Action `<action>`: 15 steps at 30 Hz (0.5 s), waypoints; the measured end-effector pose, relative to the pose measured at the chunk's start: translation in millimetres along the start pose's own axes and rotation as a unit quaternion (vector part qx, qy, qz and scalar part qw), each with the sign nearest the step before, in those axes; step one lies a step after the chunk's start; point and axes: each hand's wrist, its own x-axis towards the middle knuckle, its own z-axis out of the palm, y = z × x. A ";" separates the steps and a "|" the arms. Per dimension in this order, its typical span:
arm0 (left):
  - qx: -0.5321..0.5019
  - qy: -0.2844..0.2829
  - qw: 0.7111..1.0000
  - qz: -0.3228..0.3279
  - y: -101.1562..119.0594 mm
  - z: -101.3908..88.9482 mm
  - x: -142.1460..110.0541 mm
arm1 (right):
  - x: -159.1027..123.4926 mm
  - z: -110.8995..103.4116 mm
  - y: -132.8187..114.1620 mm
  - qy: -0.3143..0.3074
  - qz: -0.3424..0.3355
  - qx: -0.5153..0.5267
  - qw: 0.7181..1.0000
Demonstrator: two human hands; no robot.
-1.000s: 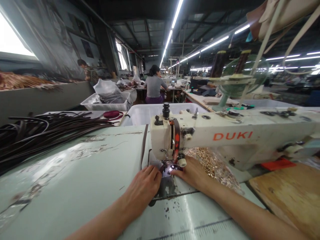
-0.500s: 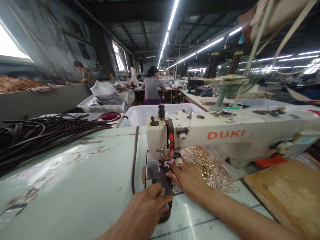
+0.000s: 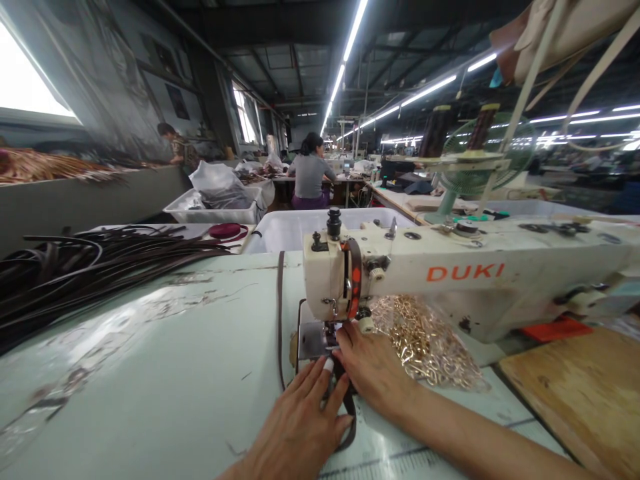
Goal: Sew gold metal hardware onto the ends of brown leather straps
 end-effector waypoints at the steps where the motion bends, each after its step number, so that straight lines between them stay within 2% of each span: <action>1: 0.004 0.001 1.000 0.005 1.7 2.3 0.0 | 0.5 0.9 -1.6 0.001 0.004 0.000 1.000; 6: 0.012 0.005 1.000 0.008 8.6 13.7 0.1 | 4.7 9.3 -3.2 0.010 0.030 0.030 0.999; 9: 0.026 0.031 0.999 0.013 8.4 17.0 -2.0 | 3.8 9.9 2.4 0.016 0.051 0.037 0.998; 12: 0.023 0.065 0.998 0.007 5.5 10.4 -4.2 | -5.0 2.1 12.1 0.013 0.053 0.053 0.997; 15: -0.019 0.034 0.999 -0.010 4.0 1.6 -6.0 | -19.6 -8.1 20.8 -0.010 0.039 0.107 0.993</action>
